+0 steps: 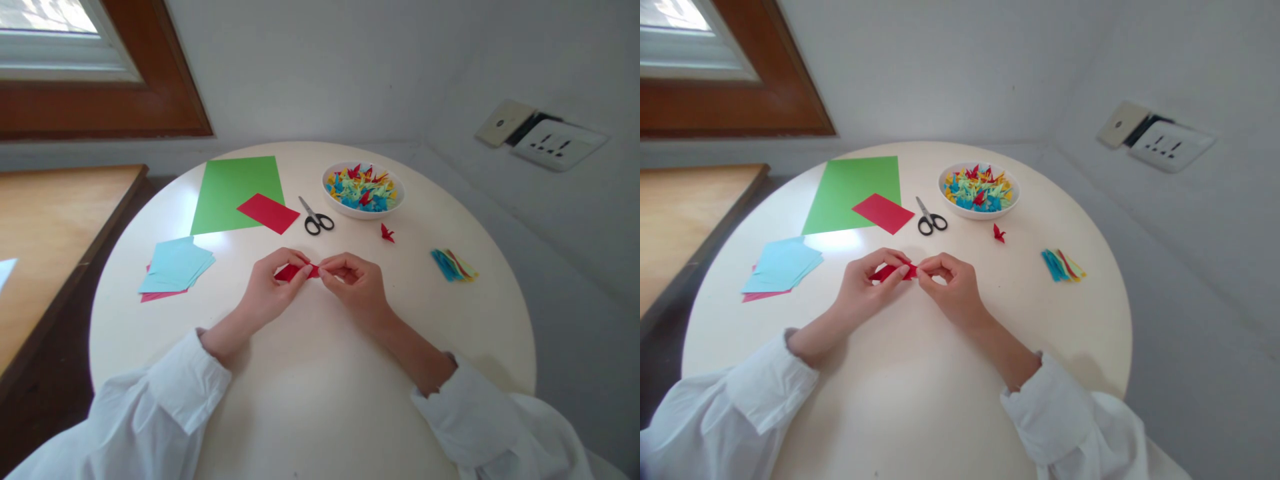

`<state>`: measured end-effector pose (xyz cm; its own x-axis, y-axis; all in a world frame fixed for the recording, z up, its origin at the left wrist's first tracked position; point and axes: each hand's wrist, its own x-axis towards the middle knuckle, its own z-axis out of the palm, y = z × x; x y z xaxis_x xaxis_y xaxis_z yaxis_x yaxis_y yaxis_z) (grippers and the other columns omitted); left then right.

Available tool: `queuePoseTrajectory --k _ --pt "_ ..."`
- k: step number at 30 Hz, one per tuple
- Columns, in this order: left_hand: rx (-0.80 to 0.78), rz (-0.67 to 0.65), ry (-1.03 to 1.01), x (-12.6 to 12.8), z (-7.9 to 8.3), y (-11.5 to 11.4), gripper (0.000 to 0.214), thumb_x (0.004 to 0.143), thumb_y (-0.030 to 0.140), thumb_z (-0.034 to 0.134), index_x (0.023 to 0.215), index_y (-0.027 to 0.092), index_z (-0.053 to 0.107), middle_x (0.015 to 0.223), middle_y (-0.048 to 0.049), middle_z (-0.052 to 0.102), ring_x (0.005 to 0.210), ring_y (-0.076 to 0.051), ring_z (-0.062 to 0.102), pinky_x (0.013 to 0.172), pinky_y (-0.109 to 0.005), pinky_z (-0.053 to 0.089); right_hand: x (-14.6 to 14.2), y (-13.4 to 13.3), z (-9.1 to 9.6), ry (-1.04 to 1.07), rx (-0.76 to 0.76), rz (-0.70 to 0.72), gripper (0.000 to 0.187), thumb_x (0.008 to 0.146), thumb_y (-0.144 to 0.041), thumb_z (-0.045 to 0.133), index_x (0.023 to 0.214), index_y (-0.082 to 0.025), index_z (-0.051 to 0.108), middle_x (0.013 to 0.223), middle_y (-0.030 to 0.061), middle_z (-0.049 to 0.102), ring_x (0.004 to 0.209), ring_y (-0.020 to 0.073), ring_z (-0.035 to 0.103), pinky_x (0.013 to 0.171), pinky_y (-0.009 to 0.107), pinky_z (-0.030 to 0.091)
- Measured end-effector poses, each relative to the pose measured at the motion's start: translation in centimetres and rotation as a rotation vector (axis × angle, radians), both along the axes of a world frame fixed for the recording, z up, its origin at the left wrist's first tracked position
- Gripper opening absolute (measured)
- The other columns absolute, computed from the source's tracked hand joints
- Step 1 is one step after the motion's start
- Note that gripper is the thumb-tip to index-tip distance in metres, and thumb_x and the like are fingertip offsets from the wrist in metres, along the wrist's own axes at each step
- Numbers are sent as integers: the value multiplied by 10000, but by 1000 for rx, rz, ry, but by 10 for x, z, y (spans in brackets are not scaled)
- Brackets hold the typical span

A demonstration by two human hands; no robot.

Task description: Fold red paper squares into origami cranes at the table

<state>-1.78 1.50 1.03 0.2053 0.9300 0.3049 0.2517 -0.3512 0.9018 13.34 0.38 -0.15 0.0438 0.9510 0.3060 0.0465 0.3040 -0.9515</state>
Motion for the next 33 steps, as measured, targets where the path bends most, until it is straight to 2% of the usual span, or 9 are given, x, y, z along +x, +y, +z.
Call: queuePoseTrajectory --k 6,11,17,20,23,28,33 --pt "2 -36 -6 0 0 -1 139 794 249 556 692 156 560 842 -56 629 675 -109 593 534 -197 451 0 -1 1 7 -16 5 50 659 -201 661 635 -175 625 675 15 668 652 130 635 636 253 546" --pt "102 -48 71 -1 -1 0 103 792 192 533 692 166 531 834 -48 614 661 -101 572 549 -206 453 -1 -1 1 13 -20 2 62 654 -202 664 626 -172 617 675 18 664 657 133 636 645 258 544" --pt "178 -14 198 -4 1 0 83 722 120 513 678 188 526 820 -44 624 751 -156 592 664 -289 475 0 0 0 -29 -10 5 58 667 -208 652 639 -179 610 692 26 668 674 148 633 659 285 538" --pt "258 4 312 -5 2 0 94 700 118 521 654 200 528 793 -30 656 777 -177 597 790 -364 433 2 -1 0 -131 30 1 41 688 -179 617 650 -185 602 705 23 667 687 149 625 673 291 525" --pt "294 -28 386 -6 3 1 76 715 142 531 675 201 557 805 -24 683 800 -183 603 837 -386 389 5 -1 1 -254 91 -8 51 689 -146 588 664 -189 596 710 18 661 686 147 616 671 288 512" --pt "265 -49 426 -5 2 3 90 730 183 555 647 200 582 737 -13 691 757 -183 606 811 -375 376 6 0 2 -349 130 27 62 714 -146 568 699 -189 610 703 13 660 639 130 596 620 264 495" --pt "110 -29 323 -3 5 3 162 744 249 573 593 194 597 664 -11 680 660 -163 607 738 -328 431 7 2 0 -225 59 31 30 727 -205 607 744 -185 621 731 18 663 660 131 611 645 265 512"
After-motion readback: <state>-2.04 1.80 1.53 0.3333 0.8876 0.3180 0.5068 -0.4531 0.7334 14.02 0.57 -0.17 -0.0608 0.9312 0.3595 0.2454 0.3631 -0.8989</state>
